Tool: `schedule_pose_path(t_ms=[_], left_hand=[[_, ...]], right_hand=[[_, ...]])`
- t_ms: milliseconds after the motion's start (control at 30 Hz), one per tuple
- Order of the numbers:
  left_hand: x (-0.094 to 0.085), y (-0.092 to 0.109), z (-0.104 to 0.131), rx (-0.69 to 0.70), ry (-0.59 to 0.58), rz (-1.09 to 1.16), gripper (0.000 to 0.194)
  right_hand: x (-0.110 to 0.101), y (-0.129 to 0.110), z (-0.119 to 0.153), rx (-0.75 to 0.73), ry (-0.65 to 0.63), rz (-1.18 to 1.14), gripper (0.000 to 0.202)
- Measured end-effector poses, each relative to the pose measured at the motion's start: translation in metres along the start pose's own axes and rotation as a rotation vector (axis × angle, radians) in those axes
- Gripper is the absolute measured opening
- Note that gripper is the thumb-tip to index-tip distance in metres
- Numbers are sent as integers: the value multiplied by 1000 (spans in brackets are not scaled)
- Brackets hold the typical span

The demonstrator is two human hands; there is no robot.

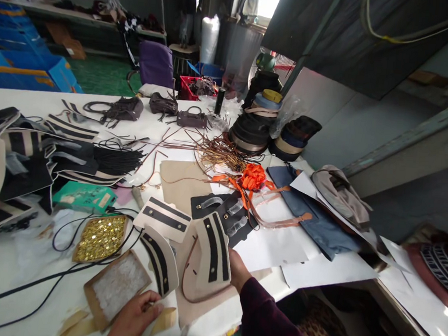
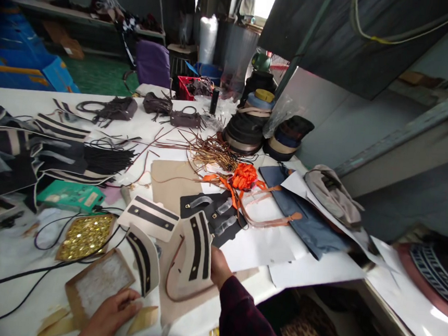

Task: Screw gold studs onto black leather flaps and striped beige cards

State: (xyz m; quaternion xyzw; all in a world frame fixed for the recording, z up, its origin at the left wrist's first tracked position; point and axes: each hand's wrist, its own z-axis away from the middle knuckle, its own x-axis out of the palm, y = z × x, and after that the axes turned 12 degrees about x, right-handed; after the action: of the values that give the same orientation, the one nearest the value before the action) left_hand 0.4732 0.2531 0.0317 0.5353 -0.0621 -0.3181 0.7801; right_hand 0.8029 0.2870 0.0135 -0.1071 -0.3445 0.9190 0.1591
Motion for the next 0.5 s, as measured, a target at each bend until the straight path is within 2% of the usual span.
schedule_pose_path(t_ms=[67,133,267,367,500], left_hand=[[-1,4,-1,15,-53,-3,43],[-3,8,0,23,-66,-15,44],[-2,10,4,9,-18,-27,47],[1,8,5,-5,-28,-40,48],[1,2,6,3,-47,-70,52]], right_hand=[[-9,10,2,-2,97,117,28],[-24,8,-4,-18,211,177,33],[-48,-27,-27,-141,519,272,68],[-45,-61,-48,-222,667,472,85],[-29,-92,-77,-145,674,544,85]])
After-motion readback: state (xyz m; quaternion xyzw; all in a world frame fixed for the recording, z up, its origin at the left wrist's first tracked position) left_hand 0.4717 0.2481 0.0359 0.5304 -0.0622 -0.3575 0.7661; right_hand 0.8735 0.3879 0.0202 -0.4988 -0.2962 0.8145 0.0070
